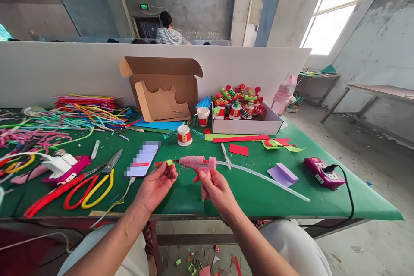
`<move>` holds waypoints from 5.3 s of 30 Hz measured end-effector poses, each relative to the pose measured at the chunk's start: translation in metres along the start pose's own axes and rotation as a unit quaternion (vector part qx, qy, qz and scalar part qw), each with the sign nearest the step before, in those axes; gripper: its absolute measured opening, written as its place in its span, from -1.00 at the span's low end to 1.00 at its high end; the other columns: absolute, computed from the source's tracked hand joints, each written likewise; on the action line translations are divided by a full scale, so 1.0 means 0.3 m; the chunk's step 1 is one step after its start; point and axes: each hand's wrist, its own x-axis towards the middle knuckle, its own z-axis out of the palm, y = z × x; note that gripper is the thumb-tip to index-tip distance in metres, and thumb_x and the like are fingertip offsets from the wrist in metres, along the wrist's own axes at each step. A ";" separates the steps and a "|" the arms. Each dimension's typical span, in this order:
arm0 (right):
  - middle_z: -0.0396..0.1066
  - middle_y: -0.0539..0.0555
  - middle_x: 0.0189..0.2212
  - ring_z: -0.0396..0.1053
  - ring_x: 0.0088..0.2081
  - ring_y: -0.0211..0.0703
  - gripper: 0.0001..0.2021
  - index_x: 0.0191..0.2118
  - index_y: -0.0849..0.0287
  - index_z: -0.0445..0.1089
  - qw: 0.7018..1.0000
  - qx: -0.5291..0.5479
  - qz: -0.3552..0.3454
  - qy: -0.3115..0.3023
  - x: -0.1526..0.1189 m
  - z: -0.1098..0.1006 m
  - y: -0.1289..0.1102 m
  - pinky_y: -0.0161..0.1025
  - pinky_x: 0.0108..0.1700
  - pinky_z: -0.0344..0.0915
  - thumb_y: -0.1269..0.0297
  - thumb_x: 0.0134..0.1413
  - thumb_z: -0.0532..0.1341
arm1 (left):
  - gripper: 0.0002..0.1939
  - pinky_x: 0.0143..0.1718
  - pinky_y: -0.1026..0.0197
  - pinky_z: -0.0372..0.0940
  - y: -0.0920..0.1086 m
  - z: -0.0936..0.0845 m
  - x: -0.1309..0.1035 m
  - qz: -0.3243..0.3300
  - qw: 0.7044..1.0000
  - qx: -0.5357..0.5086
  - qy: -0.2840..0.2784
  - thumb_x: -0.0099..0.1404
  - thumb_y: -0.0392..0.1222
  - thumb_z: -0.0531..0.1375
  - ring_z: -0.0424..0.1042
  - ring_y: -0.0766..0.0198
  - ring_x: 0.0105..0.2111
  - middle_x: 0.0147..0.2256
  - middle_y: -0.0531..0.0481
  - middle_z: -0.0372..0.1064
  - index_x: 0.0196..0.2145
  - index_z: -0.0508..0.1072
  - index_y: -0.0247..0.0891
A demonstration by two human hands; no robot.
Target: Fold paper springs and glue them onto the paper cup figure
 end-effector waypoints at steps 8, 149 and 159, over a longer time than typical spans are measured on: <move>0.10 -0.14 -0.68 0.04 -0.63 -0.37 -0.51 -0.38 0.18 0.33 1.000 0.000 -0.018 0.000 -0.009 0.010 0.002 -0.34 -0.58 -0.01 -0.23 -0.01 0.19 | -0.79 -0.43 0.34 0.37 -0.002 0.005 -0.006 -0.003 1.000 -0.002 -0.002 0.25 -0.47 0.14 0.42 0.37 -0.48 -0.50 -0.07 0.43 -0.49 0.52 -0.38; 0.11 -0.06 -0.67 -0.06 -0.58 -0.29 -0.58 -0.61 0.15 0.20 0.902 -0.431 -0.027 0.029 0.026 -0.191 -0.066 -0.33 -0.54 -0.06 -0.02 0.13 0.04 | -0.82 -0.58 0.28 -0.01 0.287 0.315 0.542 0.293 0.399 0.858 -0.139 -0.04 -0.11 0.23 0.23 0.31 -0.57 -0.60 0.02 0.34 -0.62 0.42 -0.27; 0.19 -0.06 -0.66 0.02 -0.58 -0.29 -0.60 -0.60 0.14 0.21 0.901 -0.431 -0.028 0.028 0.028 -0.194 -0.064 -0.33 -0.53 -0.03 -0.01 0.14 0.05 | -0.78 -0.55 0.25 -0.01 0.300 0.306 0.558 0.250 0.440 0.850 -0.146 -0.05 -0.06 0.25 0.23 0.31 -0.57 -0.61 0.03 0.33 -0.61 0.41 -0.28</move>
